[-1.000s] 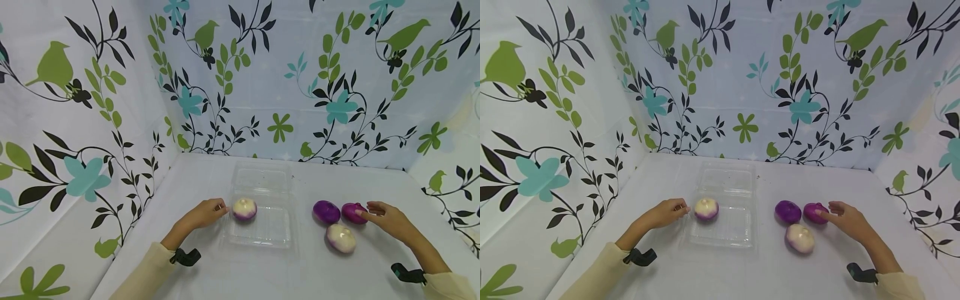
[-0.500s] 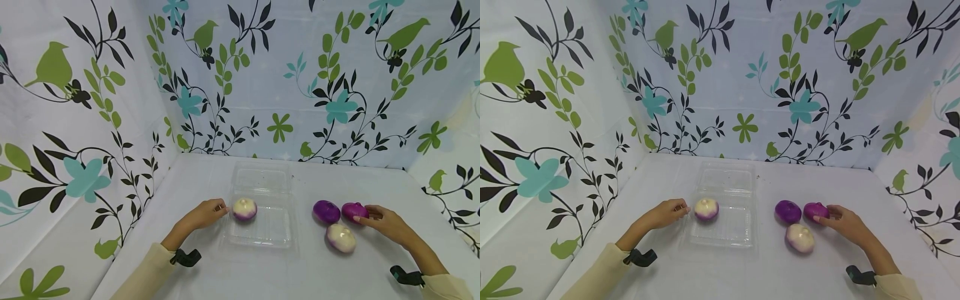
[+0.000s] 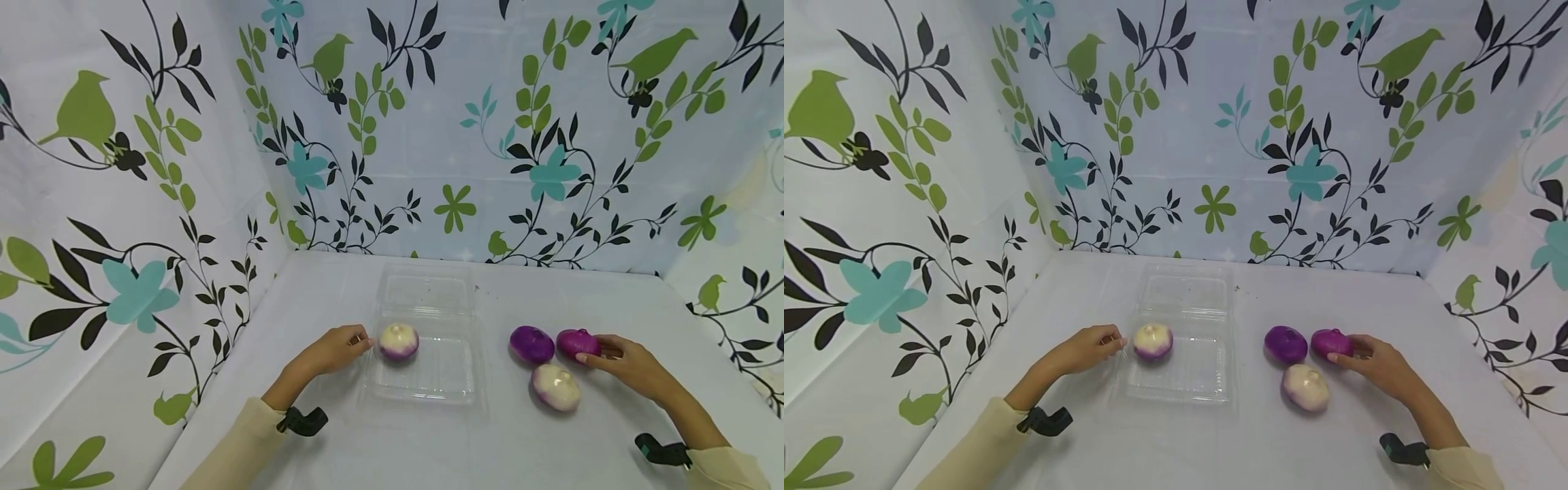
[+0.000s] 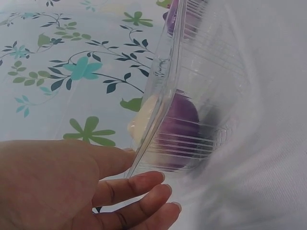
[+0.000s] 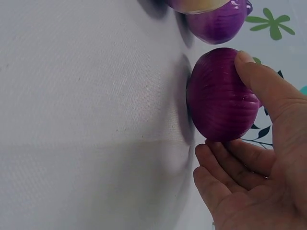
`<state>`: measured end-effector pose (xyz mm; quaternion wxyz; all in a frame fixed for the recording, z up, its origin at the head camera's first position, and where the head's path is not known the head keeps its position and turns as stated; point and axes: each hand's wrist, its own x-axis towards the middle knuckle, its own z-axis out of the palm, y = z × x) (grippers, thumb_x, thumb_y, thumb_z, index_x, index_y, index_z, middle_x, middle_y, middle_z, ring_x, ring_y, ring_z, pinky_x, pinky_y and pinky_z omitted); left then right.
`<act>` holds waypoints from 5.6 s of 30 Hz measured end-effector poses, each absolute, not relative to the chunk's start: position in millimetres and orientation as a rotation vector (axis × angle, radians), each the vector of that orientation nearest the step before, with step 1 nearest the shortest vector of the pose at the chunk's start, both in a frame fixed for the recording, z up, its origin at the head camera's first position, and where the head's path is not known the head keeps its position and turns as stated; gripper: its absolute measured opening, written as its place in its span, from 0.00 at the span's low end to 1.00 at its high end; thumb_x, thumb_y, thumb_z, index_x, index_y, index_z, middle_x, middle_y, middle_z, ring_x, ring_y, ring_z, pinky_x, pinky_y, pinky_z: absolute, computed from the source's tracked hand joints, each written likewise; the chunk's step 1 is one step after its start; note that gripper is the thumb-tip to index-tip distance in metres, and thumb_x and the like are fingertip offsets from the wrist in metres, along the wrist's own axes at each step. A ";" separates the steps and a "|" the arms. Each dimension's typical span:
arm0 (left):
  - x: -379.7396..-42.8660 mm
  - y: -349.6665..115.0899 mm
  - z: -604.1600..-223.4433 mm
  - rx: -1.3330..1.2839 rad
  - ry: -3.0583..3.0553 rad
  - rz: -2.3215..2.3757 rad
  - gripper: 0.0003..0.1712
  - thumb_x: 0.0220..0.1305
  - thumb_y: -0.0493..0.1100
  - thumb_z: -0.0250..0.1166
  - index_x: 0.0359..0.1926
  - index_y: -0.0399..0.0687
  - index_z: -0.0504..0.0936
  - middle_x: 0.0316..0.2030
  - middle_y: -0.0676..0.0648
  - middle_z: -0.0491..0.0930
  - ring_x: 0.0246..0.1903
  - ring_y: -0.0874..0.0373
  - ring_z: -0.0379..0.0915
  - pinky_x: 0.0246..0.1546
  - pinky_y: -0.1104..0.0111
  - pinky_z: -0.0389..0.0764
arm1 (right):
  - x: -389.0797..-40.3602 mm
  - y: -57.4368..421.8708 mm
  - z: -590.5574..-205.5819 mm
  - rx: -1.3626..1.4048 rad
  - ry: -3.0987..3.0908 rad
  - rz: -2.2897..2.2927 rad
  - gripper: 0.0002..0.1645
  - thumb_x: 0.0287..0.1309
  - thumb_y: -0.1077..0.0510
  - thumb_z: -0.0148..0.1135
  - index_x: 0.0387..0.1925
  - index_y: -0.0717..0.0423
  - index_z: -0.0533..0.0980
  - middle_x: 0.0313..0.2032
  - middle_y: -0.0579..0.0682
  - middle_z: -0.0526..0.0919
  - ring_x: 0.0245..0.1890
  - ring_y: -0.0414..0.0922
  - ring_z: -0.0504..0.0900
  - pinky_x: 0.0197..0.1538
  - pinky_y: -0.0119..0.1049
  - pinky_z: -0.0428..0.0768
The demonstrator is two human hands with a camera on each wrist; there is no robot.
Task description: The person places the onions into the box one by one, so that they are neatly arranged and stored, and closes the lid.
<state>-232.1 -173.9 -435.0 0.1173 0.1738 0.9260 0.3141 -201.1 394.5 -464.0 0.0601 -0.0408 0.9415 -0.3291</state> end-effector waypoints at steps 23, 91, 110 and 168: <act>-230.2 -173.9 -434.7 0.461 2.702 0.921 0.13 0.81 0.50 0.59 0.44 0.46 0.82 0.39 0.49 0.82 0.37 0.57 0.76 0.39 0.61 0.78 | -203.9 391.2 -443.4 -0.116 2.920 -0.964 0.51 0.73 0.37 0.63 0.72 0.76 0.62 0.69 0.80 0.67 0.67 0.79 0.68 0.59 0.69 0.78; -230.0 -174.4 -431.6 0.519 2.703 0.911 0.13 0.80 0.50 0.61 0.43 0.45 0.82 0.41 0.47 0.84 0.38 0.56 0.78 0.40 0.59 0.80 | -235.7 202.3 -402.7 -0.722 2.786 -0.990 0.47 0.56 0.40 0.80 0.67 0.66 0.74 0.61 0.61 0.81 0.64 0.61 0.80 0.64 0.60 0.79; -230.3 -174.3 -431.6 0.520 2.702 0.920 0.13 0.80 0.50 0.61 0.42 0.45 0.82 0.39 0.48 0.84 0.37 0.57 0.76 0.38 0.60 0.79 | -248.0 168.0 -414.7 -0.676 2.724 -0.932 0.44 0.55 0.44 0.81 0.65 0.63 0.76 0.56 0.55 0.85 0.60 0.54 0.81 0.60 0.55 0.83; -228.7 -176.0 -431.3 0.533 2.689 0.942 0.13 0.81 0.50 0.60 0.42 0.45 0.81 0.39 0.48 0.83 0.37 0.57 0.76 0.40 0.60 0.79 | -229.0 149.1 -402.9 -0.555 2.950 -0.420 0.49 0.55 0.42 0.82 0.69 0.66 0.74 0.65 0.64 0.78 0.67 0.61 0.77 0.65 0.57 0.78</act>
